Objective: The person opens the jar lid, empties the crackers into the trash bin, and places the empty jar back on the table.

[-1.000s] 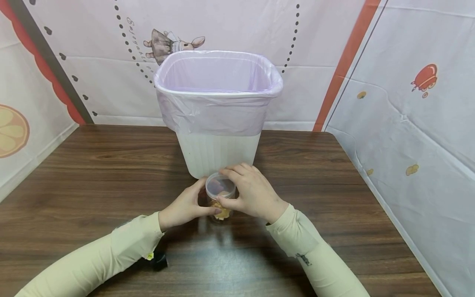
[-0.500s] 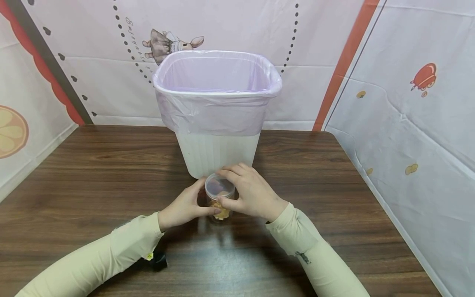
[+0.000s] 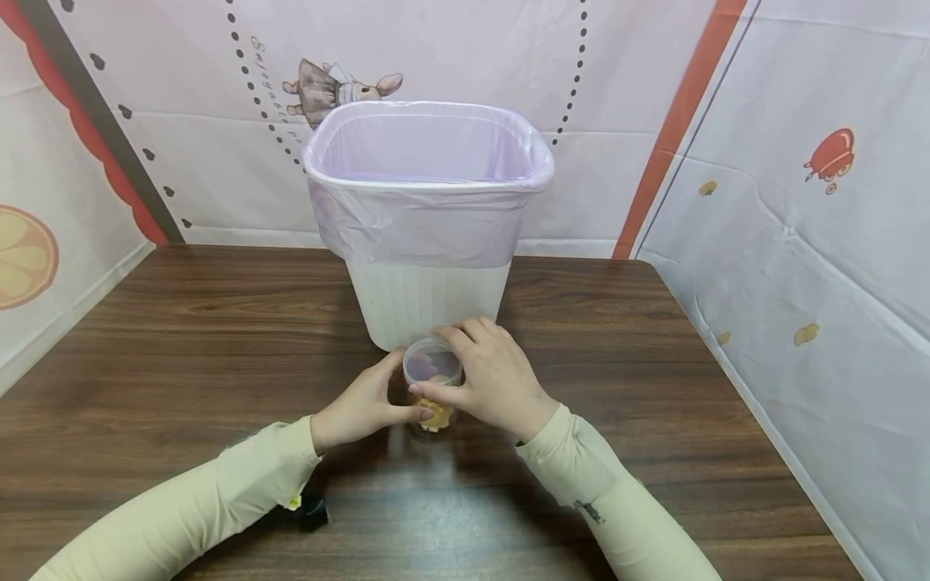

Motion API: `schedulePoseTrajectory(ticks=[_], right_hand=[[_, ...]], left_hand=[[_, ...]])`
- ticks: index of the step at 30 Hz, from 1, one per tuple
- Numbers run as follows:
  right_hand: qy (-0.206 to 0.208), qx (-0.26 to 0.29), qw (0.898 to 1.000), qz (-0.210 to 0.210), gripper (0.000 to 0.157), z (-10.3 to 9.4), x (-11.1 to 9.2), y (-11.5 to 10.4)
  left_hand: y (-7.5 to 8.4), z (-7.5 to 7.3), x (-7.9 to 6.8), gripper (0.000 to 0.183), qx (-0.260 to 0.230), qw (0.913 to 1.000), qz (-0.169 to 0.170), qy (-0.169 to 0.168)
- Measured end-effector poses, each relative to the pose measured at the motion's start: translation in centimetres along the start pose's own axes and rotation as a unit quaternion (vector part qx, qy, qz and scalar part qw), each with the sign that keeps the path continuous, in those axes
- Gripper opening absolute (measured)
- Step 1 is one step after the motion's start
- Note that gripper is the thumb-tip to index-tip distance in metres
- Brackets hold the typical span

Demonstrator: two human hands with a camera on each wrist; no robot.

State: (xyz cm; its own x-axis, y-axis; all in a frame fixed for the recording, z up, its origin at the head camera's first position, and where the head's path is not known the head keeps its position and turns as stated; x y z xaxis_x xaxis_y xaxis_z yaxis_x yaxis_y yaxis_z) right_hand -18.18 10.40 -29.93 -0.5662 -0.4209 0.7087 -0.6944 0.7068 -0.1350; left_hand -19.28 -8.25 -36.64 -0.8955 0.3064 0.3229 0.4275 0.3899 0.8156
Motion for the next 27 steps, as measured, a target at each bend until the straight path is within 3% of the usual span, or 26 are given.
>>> schedulePoseTrajectory(ticks=[14,27], right_hand=[[0.032,-0.031,0.999,0.003,0.067,0.35,-0.38,-0.70],[0.018,-0.011,1.000,-0.020,0.060,0.24,-0.22,-0.47]], left_hand=[[-0.03,-0.02,-0.02,0.067,-0.002,1.0000,-0.003,0.000],[0.06,-0.02,0.00,0.067,0.001,1.0000,-0.003,0.001]])
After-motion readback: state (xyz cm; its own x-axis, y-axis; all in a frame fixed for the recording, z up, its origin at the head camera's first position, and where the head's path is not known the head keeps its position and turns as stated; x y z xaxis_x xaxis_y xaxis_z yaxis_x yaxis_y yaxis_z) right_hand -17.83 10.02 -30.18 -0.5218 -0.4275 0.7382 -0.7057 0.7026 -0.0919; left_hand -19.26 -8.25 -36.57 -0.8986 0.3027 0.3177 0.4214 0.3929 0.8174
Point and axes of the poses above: each hand's wrist, its own x-axis towards the middle knuckle, its own z-axis out of the palm, y = z × x, the point moved 2 cm from there along x, towards the middle knuckle, and after that the axes turned 14 degrees about y, right-handed, at the moved point
